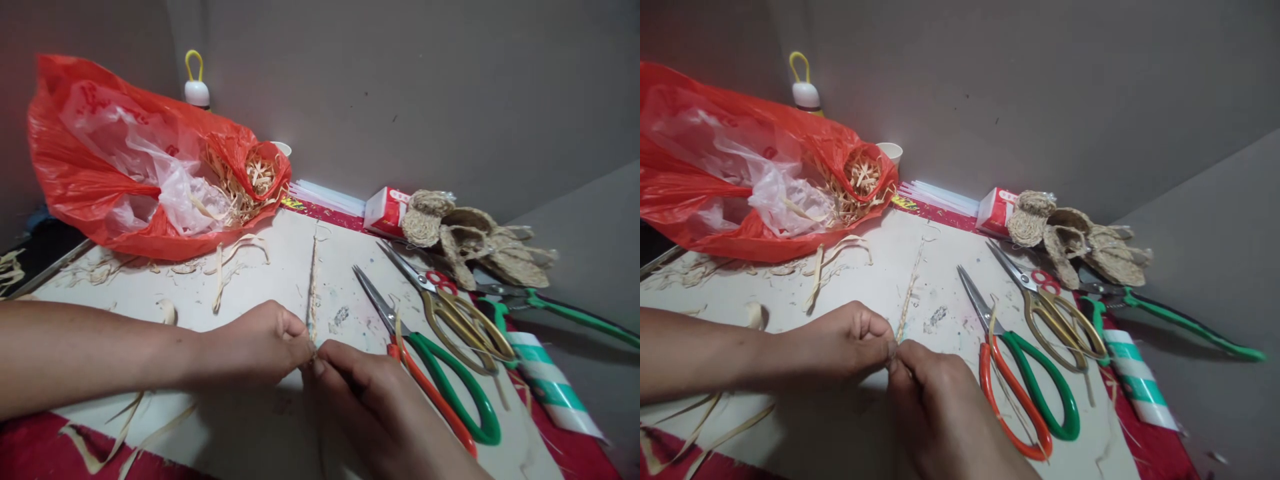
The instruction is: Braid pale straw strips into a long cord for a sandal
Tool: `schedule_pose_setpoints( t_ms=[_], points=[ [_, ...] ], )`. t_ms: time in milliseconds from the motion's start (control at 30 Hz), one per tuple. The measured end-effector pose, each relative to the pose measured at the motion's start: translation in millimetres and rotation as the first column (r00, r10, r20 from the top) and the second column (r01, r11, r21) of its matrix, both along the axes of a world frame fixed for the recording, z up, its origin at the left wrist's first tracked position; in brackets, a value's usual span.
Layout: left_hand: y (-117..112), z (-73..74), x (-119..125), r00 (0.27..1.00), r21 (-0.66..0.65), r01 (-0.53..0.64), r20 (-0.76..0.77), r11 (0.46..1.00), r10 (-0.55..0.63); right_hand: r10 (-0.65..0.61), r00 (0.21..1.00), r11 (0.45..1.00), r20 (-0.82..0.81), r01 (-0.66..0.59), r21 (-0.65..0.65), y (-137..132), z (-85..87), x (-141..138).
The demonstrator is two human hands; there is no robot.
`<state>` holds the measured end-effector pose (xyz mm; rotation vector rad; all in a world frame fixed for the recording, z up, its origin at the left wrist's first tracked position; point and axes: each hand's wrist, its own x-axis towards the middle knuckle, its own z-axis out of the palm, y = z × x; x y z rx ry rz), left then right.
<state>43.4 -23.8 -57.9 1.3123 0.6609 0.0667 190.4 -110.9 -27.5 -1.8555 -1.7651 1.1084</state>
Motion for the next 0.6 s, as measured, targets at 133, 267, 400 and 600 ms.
schedule_pose_setpoints(
  t_ms=[133,267,400,600],
  points=[
    [1.4,0.4,-1.1,1.0,-0.053,-0.001,-0.001,0.999,0.001,-0.046,0.995,0.999,0.092,0.044,0.025,-5.2,-1.7,-8.7],
    [2.9,8.1,-0.9,1.0,-0.054,0.001,0.011,0.999,-0.001,-0.037,0.963,0.999,0.267,0.031,0.025,-8.2,-3.7,-11.3],
    [2.0,10.9,-0.5,1.0,-0.064,-0.008,0.022,0.998,0.01,0.056,0.921,0.995,0.386,-0.083,0.054,-8.4,-10.7,-10.0],
    [-1.3,2.2,1.4,0.991,-0.217,-0.005,0.131,0.976,0.034,0.116,0.796,0.978,0.594,-0.197,0.072,-10.6,-20.5,-17.7]
  ],
)
